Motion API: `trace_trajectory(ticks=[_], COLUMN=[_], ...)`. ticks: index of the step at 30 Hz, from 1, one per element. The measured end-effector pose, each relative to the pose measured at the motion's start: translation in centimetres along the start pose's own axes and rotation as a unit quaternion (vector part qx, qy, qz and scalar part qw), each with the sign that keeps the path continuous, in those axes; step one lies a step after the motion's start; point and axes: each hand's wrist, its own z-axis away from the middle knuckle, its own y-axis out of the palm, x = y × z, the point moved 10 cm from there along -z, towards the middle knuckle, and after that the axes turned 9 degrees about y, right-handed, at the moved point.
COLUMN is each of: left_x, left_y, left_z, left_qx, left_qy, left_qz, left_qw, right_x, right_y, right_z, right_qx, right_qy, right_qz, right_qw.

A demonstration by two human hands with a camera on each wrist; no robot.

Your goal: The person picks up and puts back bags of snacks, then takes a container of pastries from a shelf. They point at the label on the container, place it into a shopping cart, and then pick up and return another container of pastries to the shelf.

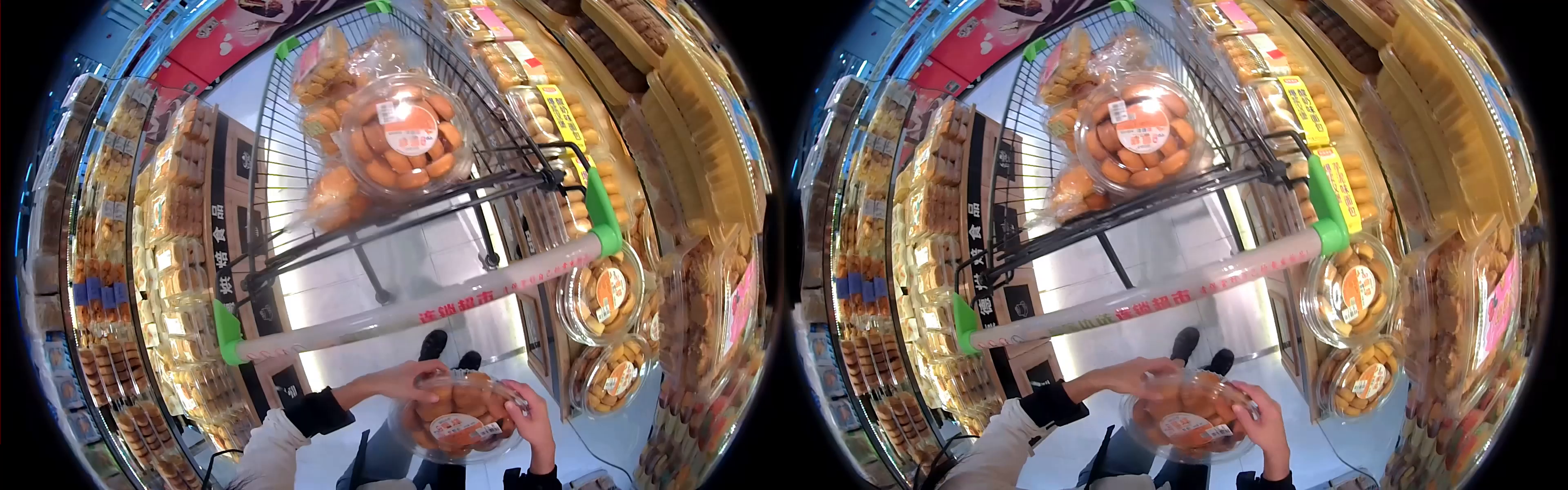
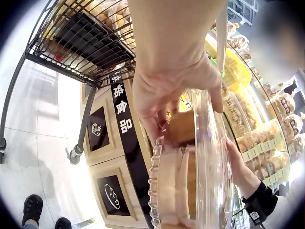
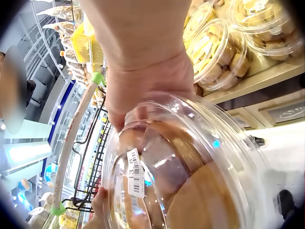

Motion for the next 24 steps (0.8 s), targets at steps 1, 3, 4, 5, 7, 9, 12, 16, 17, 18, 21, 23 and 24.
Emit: trace_trajectory(ticks=[1, 3, 4, 5, 7, 9, 12, 16, 17, 18, 21, 23, 24], left_x=[-0.3, 0.3, 0.0, 0.2, -1.4, -2.1, -2.2, -2.1, -1.7, -1.4, 0.4, 0.1, -0.6], left_y=[-0.2, -0.1, -0.6, -1.2, -4.2, -6.8, -7.3, -5.0, -4.1, -3.3, -2.5, -2.2, -2.0], left_z=[-0.2, -0.7, -1.5, -1.9, -2.6, -2.6, -2.7, -3.1, -3.1, -3.2, -3.3, -3.0, -3.0], left_qx=[-0.008, 0.019, -0.001, 0.016, -0.024, -0.101, -0.182, -0.234, -0.245, -0.245, -0.274, -0.278, -0.280], left_qy=[-0.001, -0.068, -0.034, -0.035, -0.032, -0.004, 0.029, 0.053, 0.032, 0.026, 0.059, 0.087, 0.101], left_qz=[-0.002, 0.045, 0.058, 0.084, 0.006, -0.048, 0.026, 0.189, 0.250, 0.278, 0.316, 0.313, 0.312], left_qw=[1.000, 0.996, 0.998, 0.996, 0.999, 0.994, 0.983, 0.952, 0.936, 0.929, 0.906, 0.904, 0.902], right_x=[-0.6, -2.5, -3.1, -2.9, -1.2, -4.1, -4.9, -5.2, -5.2, -5.2, -4.4, -4.2, -3.8], right_y=[-0.3, -0.9, -1.0, -1.5, -2.7, -4.3, -5.9, -7.3, -7.6, -7.8, -8.0, -7.8, -8.6], right_z=[-0.1, 0.1, 0.1, 0.1, 0.2, 0.6, 1.1, 2.0, 2.2, 2.2, 2.7, 3.0, 3.6], right_qx=[-0.014, -0.051, -0.047, -0.060, -0.114, -0.166, -0.262, -0.352, -0.356, -0.360, -0.365, -0.350, -0.392], right_qy=[0.010, 0.012, 0.044, 0.027, 0.022, 0.120, 0.113, 0.082, 0.077, 0.073, 0.069, 0.072, 0.027], right_qz=[0.003, -0.008, -0.005, -0.026, -0.007, -0.067, -0.171, -0.202, -0.210, -0.219, -0.257, -0.286, -0.242], right_qw=[1.000, 0.999, 0.998, 0.997, 0.993, 0.976, 0.943, 0.910, 0.907, 0.904, 0.892, 0.889, 0.887])
